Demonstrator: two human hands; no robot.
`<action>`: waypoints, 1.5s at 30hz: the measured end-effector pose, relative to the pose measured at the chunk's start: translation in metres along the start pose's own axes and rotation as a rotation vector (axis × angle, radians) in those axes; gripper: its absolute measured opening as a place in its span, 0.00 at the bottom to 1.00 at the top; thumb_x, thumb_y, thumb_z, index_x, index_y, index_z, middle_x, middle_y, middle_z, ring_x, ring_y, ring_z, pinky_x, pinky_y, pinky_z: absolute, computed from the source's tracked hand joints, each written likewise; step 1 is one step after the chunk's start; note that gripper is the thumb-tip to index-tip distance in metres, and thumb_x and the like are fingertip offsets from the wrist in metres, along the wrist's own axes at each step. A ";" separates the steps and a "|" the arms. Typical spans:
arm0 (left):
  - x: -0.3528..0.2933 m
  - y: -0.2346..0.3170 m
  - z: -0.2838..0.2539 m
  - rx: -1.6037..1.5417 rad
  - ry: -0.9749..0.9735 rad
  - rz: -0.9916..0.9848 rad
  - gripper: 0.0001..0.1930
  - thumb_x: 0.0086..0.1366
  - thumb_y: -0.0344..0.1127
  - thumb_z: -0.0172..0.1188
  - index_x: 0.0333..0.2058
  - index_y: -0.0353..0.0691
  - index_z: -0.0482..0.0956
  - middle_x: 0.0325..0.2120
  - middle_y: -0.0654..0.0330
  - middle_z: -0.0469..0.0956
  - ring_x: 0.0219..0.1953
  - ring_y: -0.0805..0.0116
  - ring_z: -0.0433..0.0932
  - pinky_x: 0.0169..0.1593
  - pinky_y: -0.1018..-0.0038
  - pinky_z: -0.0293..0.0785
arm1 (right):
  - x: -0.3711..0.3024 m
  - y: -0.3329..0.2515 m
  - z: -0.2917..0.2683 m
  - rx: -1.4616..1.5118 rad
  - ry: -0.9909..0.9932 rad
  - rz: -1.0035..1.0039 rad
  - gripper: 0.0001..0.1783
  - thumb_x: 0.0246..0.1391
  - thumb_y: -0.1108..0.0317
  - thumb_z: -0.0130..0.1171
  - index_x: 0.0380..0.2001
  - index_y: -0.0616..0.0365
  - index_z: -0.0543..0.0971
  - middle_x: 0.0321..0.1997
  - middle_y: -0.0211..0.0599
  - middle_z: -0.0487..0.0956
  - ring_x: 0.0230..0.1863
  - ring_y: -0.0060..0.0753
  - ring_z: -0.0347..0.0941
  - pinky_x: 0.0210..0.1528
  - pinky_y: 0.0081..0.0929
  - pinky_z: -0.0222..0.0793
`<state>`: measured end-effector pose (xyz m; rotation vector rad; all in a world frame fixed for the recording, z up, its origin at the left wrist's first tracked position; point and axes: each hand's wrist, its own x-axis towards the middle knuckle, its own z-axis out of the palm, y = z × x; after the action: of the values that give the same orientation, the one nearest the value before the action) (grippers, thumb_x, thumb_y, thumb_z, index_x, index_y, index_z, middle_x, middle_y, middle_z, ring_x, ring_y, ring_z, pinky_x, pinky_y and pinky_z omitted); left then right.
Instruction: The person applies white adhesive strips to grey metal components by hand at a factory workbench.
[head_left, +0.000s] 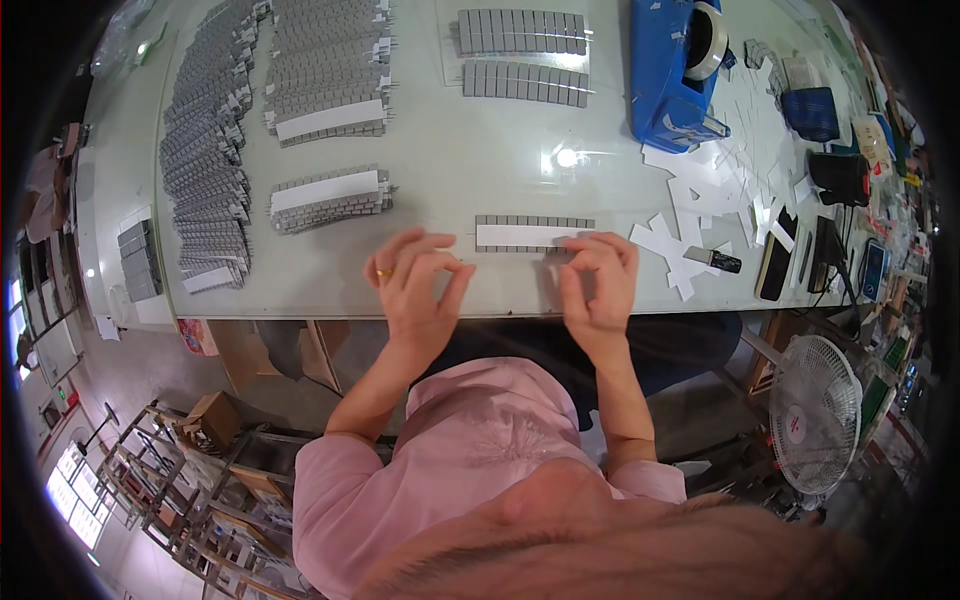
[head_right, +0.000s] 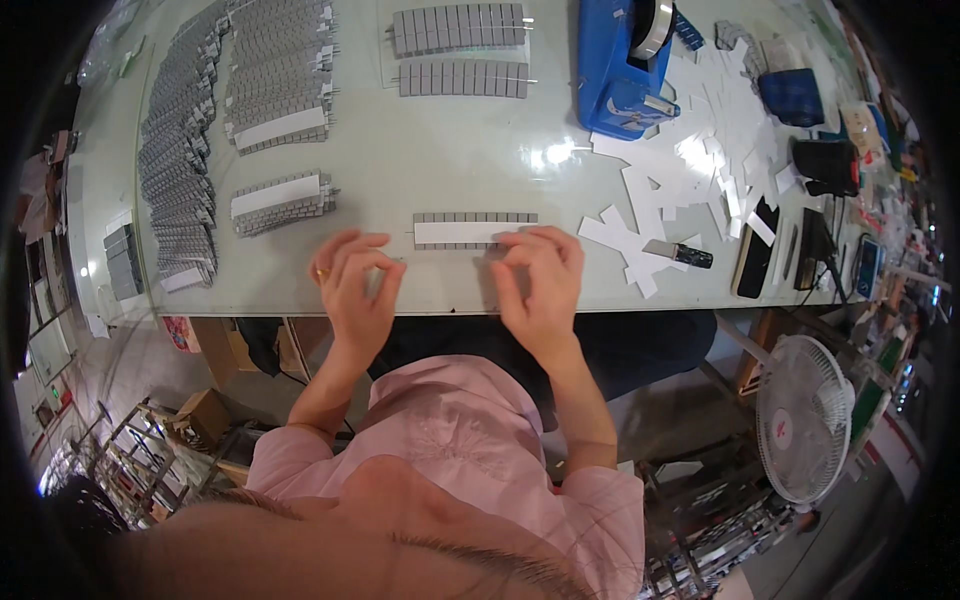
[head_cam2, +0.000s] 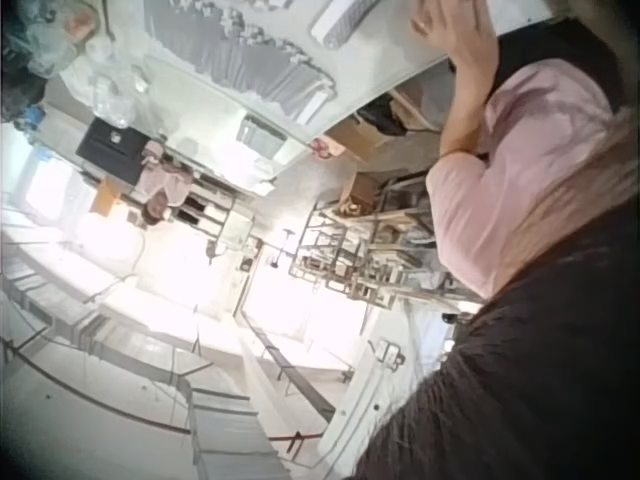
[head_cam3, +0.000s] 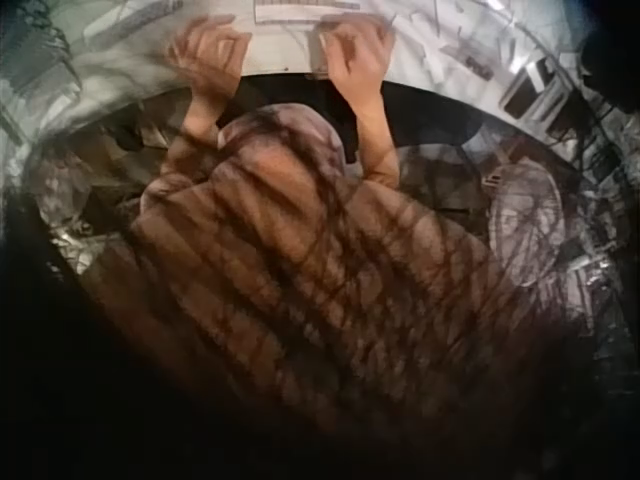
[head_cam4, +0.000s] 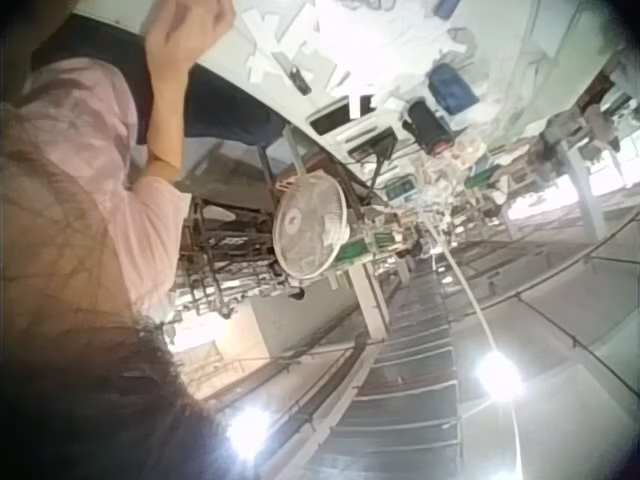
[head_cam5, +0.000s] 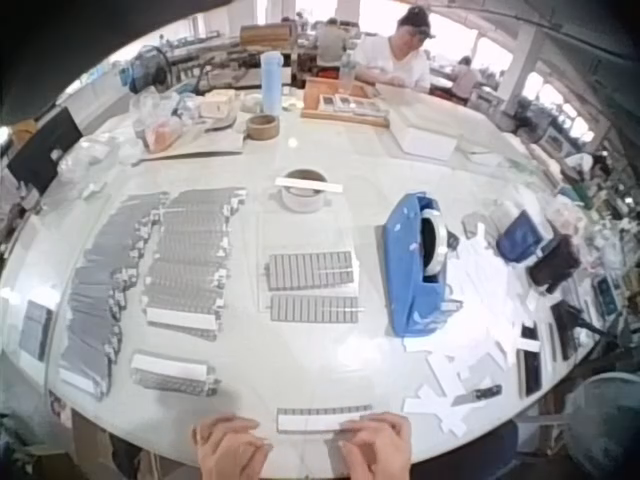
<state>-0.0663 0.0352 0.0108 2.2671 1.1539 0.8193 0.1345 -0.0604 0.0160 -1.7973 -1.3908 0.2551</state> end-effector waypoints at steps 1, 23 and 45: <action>0.004 -0.002 0.000 0.016 0.045 -0.037 0.10 0.49 0.35 0.73 0.26 0.51 0.78 0.43 0.70 0.79 0.52 0.62 0.71 0.57 0.62 0.53 | 0.002 0.001 -0.005 -0.027 -0.024 0.024 0.09 0.45 0.76 0.66 0.30 0.56 0.75 0.44 0.35 0.80 0.50 0.47 0.69 0.55 0.39 0.60; 0.022 0.011 0.022 0.071 -0.013 -0.085 0.09 0.47 0.40 0.75 0.19 0.52 0.80 0.43 0.72 0.74 0.54 0.65 0.66 0.57 0.60 0.50 | 0.007 0.012 -0.007 -0.134 0.106 0.158 0.08 0.42 0.74 0.71 0.23 0.56 0.78 0.46 0.36 0.75 0.54 0.47 0.64 0.52 0.39 0.63; 0.020 0.003 0.014 0.082 -0.080 -0.158 0.16 0.49 0.39 0.74 0.35 0.52 0.77 0.48 0.66 0.69 0.53 0.57 0.62 0.55 0.59 0.53 | -0.013 -0.032 0.031 -0.266 -0.042 -0.053 0.19 0.47 0.63 0.66 0.45 0.41 0.84 0.58 0.36 0.72 0.58 0.50 0.64 0.55 0.42 0.60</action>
<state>-0.0458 0.0486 0.0089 2.2179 1.3310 0.6263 0.0879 -0.0556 0.0147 -1.9760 -1.5589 0.0824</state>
